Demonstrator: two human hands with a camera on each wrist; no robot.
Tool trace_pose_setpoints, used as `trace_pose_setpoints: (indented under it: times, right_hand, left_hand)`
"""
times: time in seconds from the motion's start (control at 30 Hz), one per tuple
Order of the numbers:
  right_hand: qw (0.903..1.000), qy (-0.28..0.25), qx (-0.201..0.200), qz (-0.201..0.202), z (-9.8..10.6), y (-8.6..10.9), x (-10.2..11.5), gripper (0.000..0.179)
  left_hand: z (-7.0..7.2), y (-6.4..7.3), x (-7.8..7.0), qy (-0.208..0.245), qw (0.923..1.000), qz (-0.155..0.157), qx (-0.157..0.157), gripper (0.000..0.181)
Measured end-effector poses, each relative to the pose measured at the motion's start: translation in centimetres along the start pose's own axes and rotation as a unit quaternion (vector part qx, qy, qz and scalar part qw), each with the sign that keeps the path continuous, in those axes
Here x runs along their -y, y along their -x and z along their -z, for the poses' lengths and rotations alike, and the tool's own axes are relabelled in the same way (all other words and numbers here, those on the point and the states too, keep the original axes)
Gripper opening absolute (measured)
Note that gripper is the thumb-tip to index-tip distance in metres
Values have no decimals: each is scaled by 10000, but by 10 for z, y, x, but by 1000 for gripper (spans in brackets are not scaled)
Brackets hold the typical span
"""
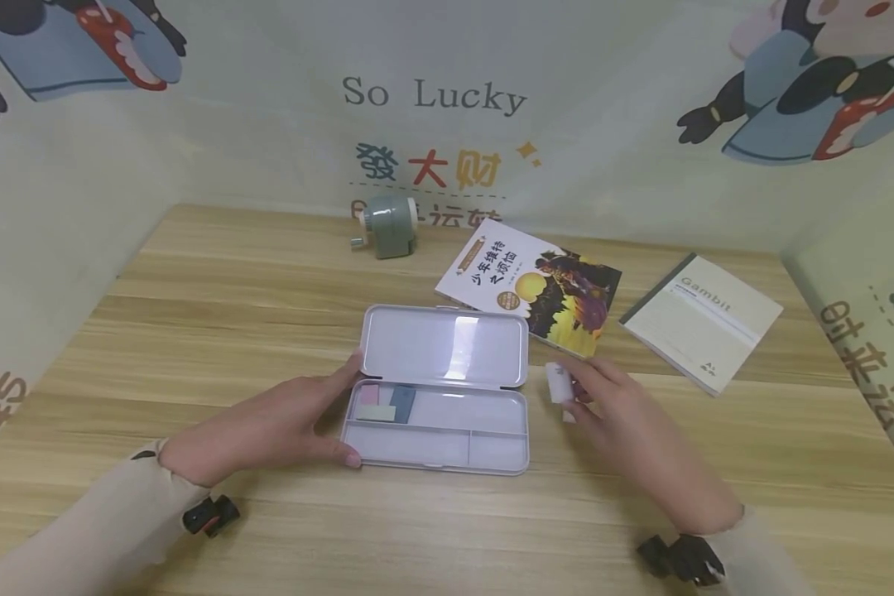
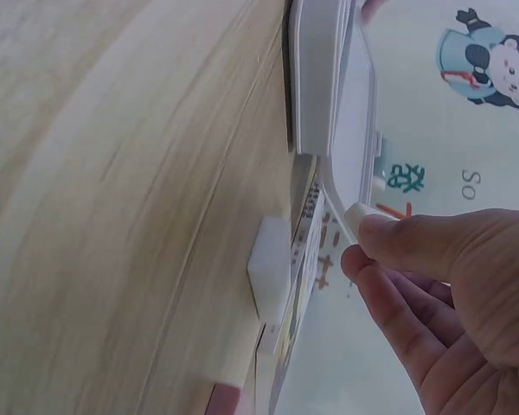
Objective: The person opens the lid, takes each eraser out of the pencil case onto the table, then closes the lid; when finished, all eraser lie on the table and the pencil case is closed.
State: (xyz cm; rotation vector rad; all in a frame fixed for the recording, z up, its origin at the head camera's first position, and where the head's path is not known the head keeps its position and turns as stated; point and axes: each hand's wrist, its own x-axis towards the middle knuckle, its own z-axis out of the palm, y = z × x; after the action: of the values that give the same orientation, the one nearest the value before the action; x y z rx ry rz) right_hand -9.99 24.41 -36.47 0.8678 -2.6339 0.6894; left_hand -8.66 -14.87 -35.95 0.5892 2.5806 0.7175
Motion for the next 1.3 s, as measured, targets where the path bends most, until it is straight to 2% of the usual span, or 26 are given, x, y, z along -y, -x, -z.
trace_pose_setpoints:
  times: [0.23, 0.37, 0.6, 0.83, 0.97, 1.13, 1.3]
  right_hand:
    - [9992, -204, -328, -80, 9, 14, -18, 61]
    - [9981, -250, -420, -364, 20, 28, -31, 63]
    - [9957, 26, -471, -792, 37, 57, -55, 66]
    - [9891, 454, 163, -1394, 51, 77, -69, 59]
    - [9839, 483, 496, -1649, 54, 82, -75, 57]
    - [9816, 334, 655, -1761, 55, 87, -83, 56]
    - [9821, 194, 790, -1701, 55, 89, -91, 55]
  left_hand:
    - [0, 2, 1, 4, 10000, -13, -15, 124]
    - [0, 1, 1, -56, 10000, -34, -19, 123]
    - [-1, 1, 1, -132, 9999, 7, -4, 124]
    - [0, 1, 1, -106, 9999, 25, -7, 124]
    - [1, 2, 1, -107, 9999, 35, -7, 124]
    - [1, 3, 1, -119, 9999, -1, -13, 123]
    - [1, 3, 1, -112, 9999, -16, -10, 123]
